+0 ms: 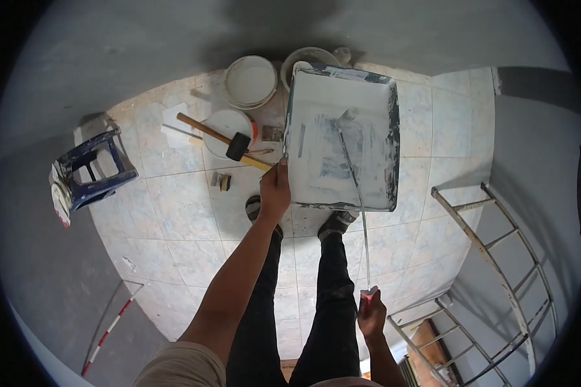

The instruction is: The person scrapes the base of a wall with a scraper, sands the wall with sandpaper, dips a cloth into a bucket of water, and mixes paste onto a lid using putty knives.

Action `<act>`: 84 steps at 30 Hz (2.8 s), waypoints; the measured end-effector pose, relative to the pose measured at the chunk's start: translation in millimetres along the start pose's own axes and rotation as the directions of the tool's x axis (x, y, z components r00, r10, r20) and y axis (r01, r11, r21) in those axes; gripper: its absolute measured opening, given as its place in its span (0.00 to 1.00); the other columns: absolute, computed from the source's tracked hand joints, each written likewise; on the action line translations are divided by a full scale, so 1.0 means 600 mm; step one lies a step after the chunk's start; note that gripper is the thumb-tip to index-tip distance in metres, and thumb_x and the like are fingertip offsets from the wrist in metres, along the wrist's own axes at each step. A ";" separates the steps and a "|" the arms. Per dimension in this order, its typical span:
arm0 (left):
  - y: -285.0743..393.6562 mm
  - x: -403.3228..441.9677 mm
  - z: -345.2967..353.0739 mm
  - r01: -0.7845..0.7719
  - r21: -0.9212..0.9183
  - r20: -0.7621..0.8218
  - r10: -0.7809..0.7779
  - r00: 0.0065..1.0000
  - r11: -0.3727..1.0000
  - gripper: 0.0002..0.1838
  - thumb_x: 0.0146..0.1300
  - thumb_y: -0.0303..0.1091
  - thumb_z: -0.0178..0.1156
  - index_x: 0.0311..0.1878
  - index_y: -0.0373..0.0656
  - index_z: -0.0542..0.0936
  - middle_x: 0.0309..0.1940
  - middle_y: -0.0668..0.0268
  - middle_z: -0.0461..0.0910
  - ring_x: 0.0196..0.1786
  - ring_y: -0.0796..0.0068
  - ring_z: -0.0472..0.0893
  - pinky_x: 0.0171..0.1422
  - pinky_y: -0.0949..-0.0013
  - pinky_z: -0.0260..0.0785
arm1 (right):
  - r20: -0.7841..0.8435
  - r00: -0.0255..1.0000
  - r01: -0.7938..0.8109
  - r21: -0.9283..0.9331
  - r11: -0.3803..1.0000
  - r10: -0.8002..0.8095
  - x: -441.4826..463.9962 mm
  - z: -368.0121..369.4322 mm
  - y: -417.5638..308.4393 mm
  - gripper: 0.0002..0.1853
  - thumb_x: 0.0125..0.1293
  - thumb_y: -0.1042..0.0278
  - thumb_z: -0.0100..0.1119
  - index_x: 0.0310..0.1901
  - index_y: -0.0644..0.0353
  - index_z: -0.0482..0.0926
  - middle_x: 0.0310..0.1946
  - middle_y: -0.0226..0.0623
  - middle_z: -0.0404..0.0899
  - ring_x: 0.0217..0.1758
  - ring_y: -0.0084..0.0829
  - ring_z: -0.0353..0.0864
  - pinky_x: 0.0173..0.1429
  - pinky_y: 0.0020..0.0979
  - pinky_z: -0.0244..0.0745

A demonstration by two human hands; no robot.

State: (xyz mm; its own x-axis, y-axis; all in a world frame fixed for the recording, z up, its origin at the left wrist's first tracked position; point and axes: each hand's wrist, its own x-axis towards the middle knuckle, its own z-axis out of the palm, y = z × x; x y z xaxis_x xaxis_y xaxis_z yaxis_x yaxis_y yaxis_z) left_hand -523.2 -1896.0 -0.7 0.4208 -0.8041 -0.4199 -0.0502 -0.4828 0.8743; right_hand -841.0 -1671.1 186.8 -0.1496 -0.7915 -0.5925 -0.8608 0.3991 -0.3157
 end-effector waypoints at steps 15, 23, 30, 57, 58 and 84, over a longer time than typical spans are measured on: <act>-0.049 0.036 -0.093 0.227 -0.122 0.070 -0.220 0.973 0.966 0.31 0.83 0.51 0.48 0.30 0.33 0.75 0.18 0.64 0.68 0.26 0.72 0.63 0.34 0.61 0.62 | 0.095 0.995 0.019 -0.209 0.978 0.001 -0.025 -0.079 -0.228 0.10 0.75 0.66 0.59 0.48 0.65 0.74 0.30 0.56 0.85 0.35 0.61 0.87 0.35 0.51 0.81; -0.090 0.042 -0.075 0.298 -0.241 0.088 -0.285 0.955 0.924 0.31 0.83 0.51 0.48 0.27 0.34 0.72 0.17 0.63 0.68 0.25 0.71 0.64 0.34 0.59 0.61 | 0.109 0.992 0.094 -0.363 0.927 -0.058 -0.034 -0.111 -0.303 0.13 0.73 0.68 0.61 0.50 0.67 0.74 0.29 0.60 0.84 0.32 0.60 0.87 0.31 0.52 0.80; -0.107 0.046 -0.052 0.385 -0.370 0.133 -0.362 0.922 0.845 0.32 0.80 0.58 0.51 0.24 0.41 0.74 0.18 0.75 0.63 0.25 0.80 0.62 0.31 0.65 0.57 | 0.148 0.988 0.120 -0.603 0.788 -0.037 -0.037 -0.146 -0.368 0.18 0.72 0.65 0.61 0.52 0.73 0.71 0.22 0.56 0.82 0.26 0.61 0.84 0.28 0.55 0.79; -0.072 0.075 -0.102 0.530 -0.299 0.283 -0.457 0.843 0.794 0.35 0.77 0.60 0.52 0.32 0.31 0.83 0.27 0.45 0.83 0.35 0.46 0.84 0.45 0.51 0.72 | 0.281 0.958 0.161 -0.707 0.689 0.064 -0.040 -0.228 -0.649 0.18 0.74 0.63 0.59 0.51 0.70 0.68 0.23 0.62 0.81 0.29 0.65 0.84 0.29 0.56 0.79; -0.070 0.078 -0.103 0.527 -0.309 0.280 -0.454 0.846 0.792 0.35 0.77 0.60 0.52 0.32 0.31 0.83 0.27 0.45 0.83 0.35 0.46 0.84 0.45 0.51 0.72 | 0.292 0.954 0.168 -0.704 0.690 0.066 -0.039 -0.229 -0.655 0.17 0.74 0.63 0.59 0.50 0.69 0.68 0.23 0.62 0.81 0.29 0.66 0.84 0.29 0.57 0.79; -0.119 0.067 -0.110 0.520 -0.318 0.328 -0.423 0.845 0.793 0.37 0.78 0.60 0.51 0.29 0.30 0.81 0.20 0.58 0.76 0.27 0.64 0.78 0.39 0.56 0.69 | 0.331 0.943 0.241 -0.763 0.600 0.042 -0.083 -0.194 -0.721 0.17 0.76 0.61 0.59 0.47 0.65 0.64 0.21 0.58 0.79 0.24 0.65 0.81 0.26 0.57 0.76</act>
State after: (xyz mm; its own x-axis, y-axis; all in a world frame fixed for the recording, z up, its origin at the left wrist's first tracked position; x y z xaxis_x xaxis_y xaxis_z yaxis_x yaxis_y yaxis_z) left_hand -442.9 -1870.8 -63.8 0.0798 -0.5888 -0.8043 0.4673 -0.6906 0.5520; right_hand -518.0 -1858.1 439.4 -0.0163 -0.5764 -0.8170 -0.9235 -0.3045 0.2333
